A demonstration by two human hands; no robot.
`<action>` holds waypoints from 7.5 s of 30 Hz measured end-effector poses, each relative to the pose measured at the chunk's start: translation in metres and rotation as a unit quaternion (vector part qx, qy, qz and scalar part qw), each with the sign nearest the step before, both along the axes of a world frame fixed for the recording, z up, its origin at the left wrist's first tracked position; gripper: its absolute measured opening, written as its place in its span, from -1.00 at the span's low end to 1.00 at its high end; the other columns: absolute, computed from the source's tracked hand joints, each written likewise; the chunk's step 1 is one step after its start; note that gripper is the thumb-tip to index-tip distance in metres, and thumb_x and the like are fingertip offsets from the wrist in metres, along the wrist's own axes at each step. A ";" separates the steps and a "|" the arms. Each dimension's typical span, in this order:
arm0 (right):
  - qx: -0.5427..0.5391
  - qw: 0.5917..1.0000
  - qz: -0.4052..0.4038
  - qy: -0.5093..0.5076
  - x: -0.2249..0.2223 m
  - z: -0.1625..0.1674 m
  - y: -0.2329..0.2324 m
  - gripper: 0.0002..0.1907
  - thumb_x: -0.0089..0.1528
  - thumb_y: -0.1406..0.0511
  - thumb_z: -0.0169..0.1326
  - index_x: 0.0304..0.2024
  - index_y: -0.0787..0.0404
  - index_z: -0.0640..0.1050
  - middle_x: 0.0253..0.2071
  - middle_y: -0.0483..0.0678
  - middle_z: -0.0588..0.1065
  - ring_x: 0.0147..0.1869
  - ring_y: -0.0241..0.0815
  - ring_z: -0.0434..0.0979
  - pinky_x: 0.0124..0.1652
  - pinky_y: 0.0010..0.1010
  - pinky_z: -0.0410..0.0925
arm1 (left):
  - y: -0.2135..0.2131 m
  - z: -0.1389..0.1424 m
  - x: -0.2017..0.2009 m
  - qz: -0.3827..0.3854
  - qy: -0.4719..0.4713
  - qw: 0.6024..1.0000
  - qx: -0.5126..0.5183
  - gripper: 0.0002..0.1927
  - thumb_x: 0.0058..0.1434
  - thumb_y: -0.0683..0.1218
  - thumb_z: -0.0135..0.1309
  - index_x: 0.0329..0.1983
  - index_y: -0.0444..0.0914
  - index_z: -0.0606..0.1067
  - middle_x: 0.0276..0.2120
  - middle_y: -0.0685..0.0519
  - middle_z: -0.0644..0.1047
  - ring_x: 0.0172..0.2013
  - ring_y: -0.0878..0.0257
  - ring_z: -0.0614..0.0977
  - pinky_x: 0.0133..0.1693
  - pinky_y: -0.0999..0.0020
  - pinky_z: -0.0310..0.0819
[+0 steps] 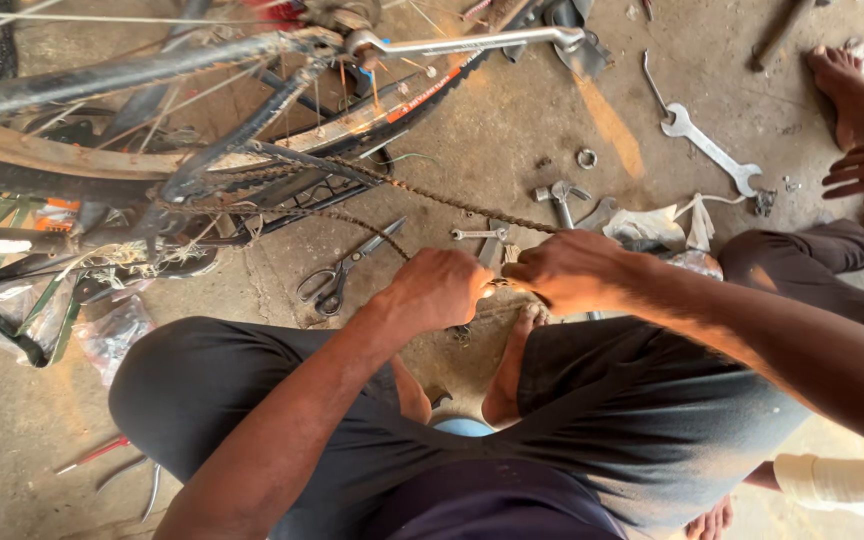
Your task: The person removes a bicycle chain from the rear wheel and frame, then uses a hammer to break the chain link on the floor. They reattach the chain to the bicycle's chainring and rear sprocket, rotating the pedals to test the fit.
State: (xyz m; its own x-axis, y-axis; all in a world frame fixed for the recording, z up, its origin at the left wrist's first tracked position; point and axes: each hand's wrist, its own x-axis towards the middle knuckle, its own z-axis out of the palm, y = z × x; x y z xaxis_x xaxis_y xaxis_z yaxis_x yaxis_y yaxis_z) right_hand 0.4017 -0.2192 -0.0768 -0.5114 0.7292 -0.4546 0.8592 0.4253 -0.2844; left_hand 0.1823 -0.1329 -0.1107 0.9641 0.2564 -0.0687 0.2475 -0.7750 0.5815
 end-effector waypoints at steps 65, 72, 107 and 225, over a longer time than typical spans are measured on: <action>0.140 0.860 -0.437 0.222 0.036 -0.204 0.032 -0.63 0.44 0.18 0.01 0.27 0.11 0.41 -0.37 -0.01 0.52 -0.51 -0.30 0.44 -0.57 -0.44 0.37 | 0.082 -0.268 0.064 0.376 0.175 0.898 -0.148 -0.78 0.16 -0.07 0.20 -0.21 -0.29 0.63 -0.18 -0.26 0.63 -0.13 -0.18 0.67 -0.09 0.01 0.56; -0.168 0.807 -0.557 0.099 0.013 -0.198 0.043 -0.53 0.44 -0.03 -0.14 0.15 0.12 0.50 -0.41 -0.02 0.52 -0.54 -0.24 0.44 -0.59 -0.44 0.42 | 0.077 -0.262 0.061 0.396 0.118 0.901 -0.130 -0.75 0.17 -0.12 0.21 -0.09 -0.28 0.58 -0.13 -0.21 0.63 -0.08 -0.16 0.65 -0.07 0.00 0.52; 0.082 0.918 -0.382 0.065 0.020 -0.210 0.037 -0.37 0.38 0.15 0.05 0.49 -0.20 0.20 -0.30 -0.05 0.55 -0.53 -0.09 0.51 -0.57 -0.24 0.41 | 0.081 -0.268 0.062 0.415 0.131 0.873 -0.218 -0.70 0.21 -0.04 0.21 -0.04 -0.26 0.62 -0.15 -0.24 0.64 -0.09 -0.14 0.67 -0.04 0.03 0.53; -0.004 0.792 -0.583 0.184 0.027 -0.214 0.026 -0.34 0.40 0.09 0.00 0.49 0.11 0.18 -0.44 0.16 0.56 -0.52 -0.12 0.52 -0.50 -0.23 0.38 | 0.063 -0.253 0.069 0.227 0.225 0.947 -0.037 -0.29 0.31 -0.33 -0.17 0.49 0.03 0.23 0.04 -0.26 0.41 -0.25 -0.02 0.68 -0.27 0.18 0.68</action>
State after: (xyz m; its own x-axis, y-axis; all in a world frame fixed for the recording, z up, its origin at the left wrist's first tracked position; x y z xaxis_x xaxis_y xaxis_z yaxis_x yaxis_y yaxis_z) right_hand 0.4291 -0.1929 -0.2910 0.4074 0.8010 -0.4386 0.5250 -0.5984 -0.6052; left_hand 0.2511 -0.0701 -0.3640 0.6242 0.6158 -0.4807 0.7812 -0.4900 0.3868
